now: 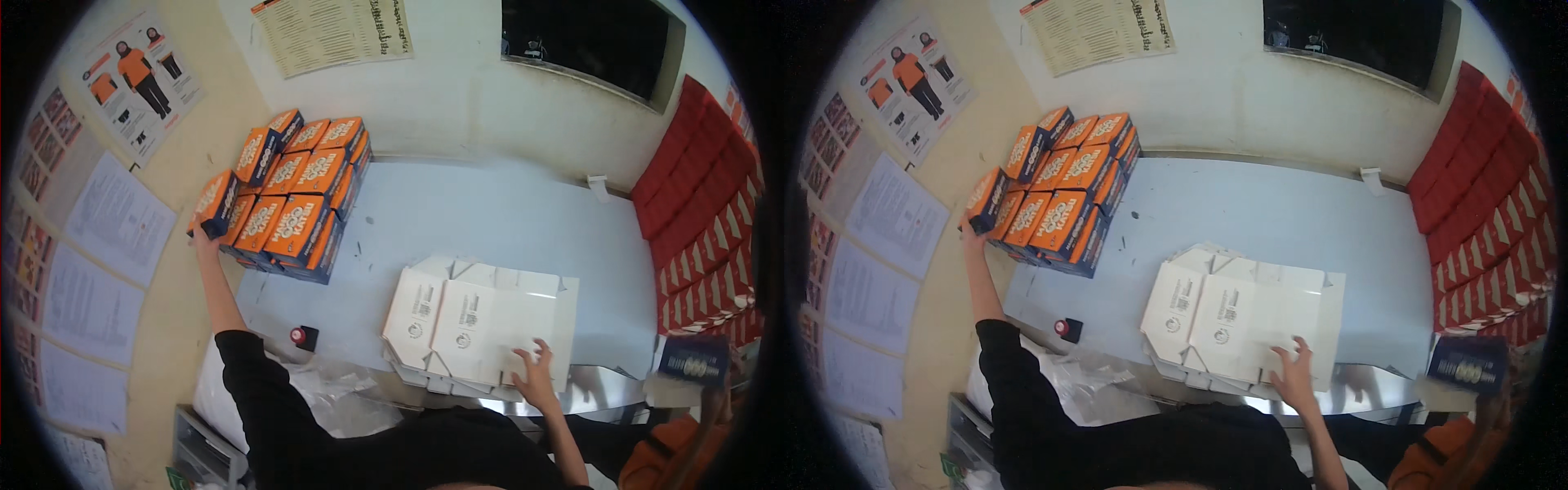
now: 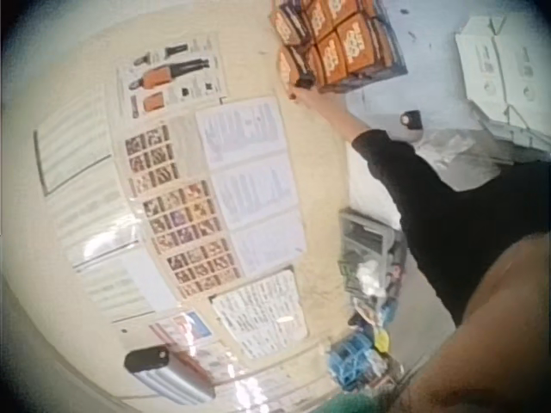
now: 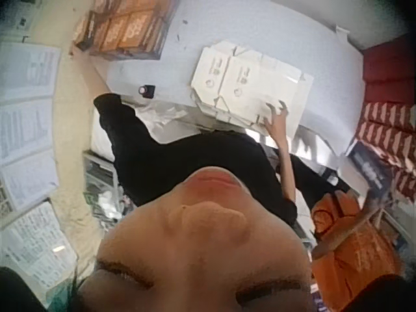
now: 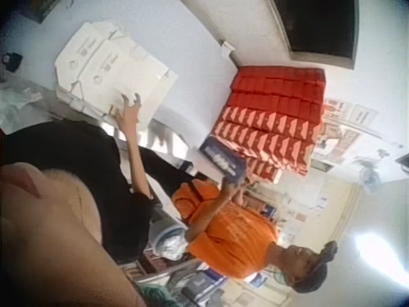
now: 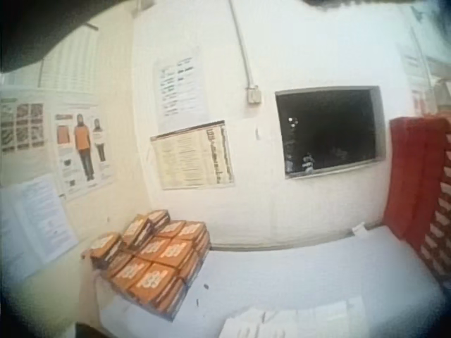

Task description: The person assembles several cardboard food boxes by folding and tucking the flaps by hand, then stacks the completed boxes on the table.

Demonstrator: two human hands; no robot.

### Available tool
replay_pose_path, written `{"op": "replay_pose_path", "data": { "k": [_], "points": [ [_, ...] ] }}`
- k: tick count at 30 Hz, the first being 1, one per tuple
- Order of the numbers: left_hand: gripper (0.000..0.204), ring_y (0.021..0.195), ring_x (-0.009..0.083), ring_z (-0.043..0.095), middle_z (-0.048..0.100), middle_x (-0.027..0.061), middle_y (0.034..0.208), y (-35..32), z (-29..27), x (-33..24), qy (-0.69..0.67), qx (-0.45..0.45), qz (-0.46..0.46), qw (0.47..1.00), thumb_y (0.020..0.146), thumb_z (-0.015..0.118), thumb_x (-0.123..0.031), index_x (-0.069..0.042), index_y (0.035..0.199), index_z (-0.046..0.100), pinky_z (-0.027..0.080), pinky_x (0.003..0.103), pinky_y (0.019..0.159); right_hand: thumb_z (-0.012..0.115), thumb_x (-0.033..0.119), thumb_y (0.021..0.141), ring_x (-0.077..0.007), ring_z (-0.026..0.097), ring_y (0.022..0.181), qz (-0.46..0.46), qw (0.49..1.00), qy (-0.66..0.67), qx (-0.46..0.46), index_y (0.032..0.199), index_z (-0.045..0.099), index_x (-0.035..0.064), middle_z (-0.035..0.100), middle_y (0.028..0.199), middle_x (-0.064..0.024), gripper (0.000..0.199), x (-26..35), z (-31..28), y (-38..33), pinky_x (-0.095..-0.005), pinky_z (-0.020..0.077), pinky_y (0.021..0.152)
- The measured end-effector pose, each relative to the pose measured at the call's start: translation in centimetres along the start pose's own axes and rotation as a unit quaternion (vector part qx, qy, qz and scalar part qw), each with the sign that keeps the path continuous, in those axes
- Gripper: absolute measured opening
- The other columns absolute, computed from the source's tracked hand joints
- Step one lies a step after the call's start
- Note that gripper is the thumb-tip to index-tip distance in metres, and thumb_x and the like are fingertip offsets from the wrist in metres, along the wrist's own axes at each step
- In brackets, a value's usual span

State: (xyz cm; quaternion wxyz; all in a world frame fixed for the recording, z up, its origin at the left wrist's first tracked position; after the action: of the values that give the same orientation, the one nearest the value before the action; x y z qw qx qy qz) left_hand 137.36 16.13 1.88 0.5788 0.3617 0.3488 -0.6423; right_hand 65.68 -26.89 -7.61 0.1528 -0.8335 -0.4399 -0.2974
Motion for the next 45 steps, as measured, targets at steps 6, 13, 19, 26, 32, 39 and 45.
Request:
{"op": "replay_pose_path", "data": {
  "k": [6,13,19,26,32,39,45],
  "points": [
    [0.107,0.119,0.0322,0.042,0.037,0.0219,0.132,1.6,-2.8,1.6,0.347,-0.255,0.100,0.897,0.056,0.077,-0.056,0.007,0.130,0.032,0.036,0.047,0.097,0.071,0.006,0.062,-0.0404,0.031,0.114,0.093,0.992,-0.033,-0.081,0.114,0.050,0.0130,0.022,0.129,-0.0213,0.056,-6.0,0.7,-5.7,-0.0466,0.0359,0.091],
    [0.074,0.128,0.0363,0.029,0.040,0.0188,0.130,-6.0,15.3,-0.8,0.638,-0.135,0.501,0.569,0.065,0.075,-0.035,-0.004,0.125,0.042,0.027,0.049,0.102,0.072,0.008,0.059,-0.0398,0.033,0.110,0.146,0.986,-0.083,-0.024,0.114,0.049,0.0105,0.034,0.119,-0.0221,0.059,-4.9,3.1,-5.3,-0.0498,0.0278,0.095],
    [0.051,0.118,0.0300,0.043,0.044,0.0095,0.127,0.9,22.9,4.5,0.733,-0.044,0.452,0.506,0.071,0.069,-0.015,-0.007,0.116,0.046,0.039,0.043,0.093,0.072,0.010,0.058,-0.0389,0.035,0.107,0.153,0.984,-0.091,-0.021,0.113,0.049,0.0106,0.038,0.114,-0.0210,0.060,-5.0,3.5,-4.5,-0.0489,0.0296,0.093],
    [0.041,0.112,0.0220,0.049,0.048,0.0065,0.122,7.5,20.3,6.0,0.797,-0.190,0.389,0.422,0.075,0.066,-0.019,-0.007,0.112,0.050,0.045,0.039,0.086,0.071,0.014,0.052,-0.0367,0.036,0.103,0.151,0.978,-0.140,-0.039,0.107,0.051,0.0143,0.039,0.109,-0.0171,0.059,-7.8,4.7,-4.7,-0.0480,0.0320,0.089],
    [0.021,0.098,0.0216,0.057,0.058,0.0062,0.101,6.8,21.6,6.5,0.785,-0.183,0.428,0.409,0.083,0.056,-0.010,-0.007,0.103,0.051,0.049,0.036,0.076,0.066,0.017,0.054,-0.0384,0.034,0.104,0.192,0.974,-0.121,-0.021,0.108,0.048,0.0069,0.038,0.110,-0.0210,0.058,-7.1,5.0,-4.6,-0.0490,0.0278,0.089],
    [0.023,0.102,0.0241,0.055,0.055,0.0065,0.107,7.9,22.0,6.1,0.806,-0.116,0.378,0.441,0.080,0.061,-0.017,-0.008,0.101,0.058,0.047,0.047,0.078,0.064,0.020,0.053,-0.0393,0.033,0.105,0.192,0.975,-0.115,-0.012,0.109,0.048,0.0058,0.037,0.110,-0.0220,0.060,-6.3,4.8,-4.2,-0.0493,0.0277,0.091],
    [0.028,0.103,0.0206,0.054,0.053,0.0033,0.108,9.3,19.4,3.5,0.829,-0.165,0.353,0.402,0.078,0.065,-0.025,-0.011,0.101,0.058,0.044,0.049,0.083,0.064,0.017,0.054,-0.0390,0.033,0.103,0.174,0.977,-0.119,-0.020,0.110,0.047,0.0067,0.038,0.109,-0.0213,0.060,-7.0,5.1,-3.9,-0.0496,0.0285,0.089]
  ]
}}
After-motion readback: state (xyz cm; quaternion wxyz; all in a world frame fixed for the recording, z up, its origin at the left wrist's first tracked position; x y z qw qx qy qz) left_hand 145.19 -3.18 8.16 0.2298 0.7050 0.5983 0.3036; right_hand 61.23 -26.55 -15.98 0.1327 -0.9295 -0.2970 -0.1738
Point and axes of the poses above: each hand's wrist, its own y-axis towards the middle knuckle, its own z-axis out of the palm, x = y × z, the point moved 10 cm from there along y, towards the middle knuckle
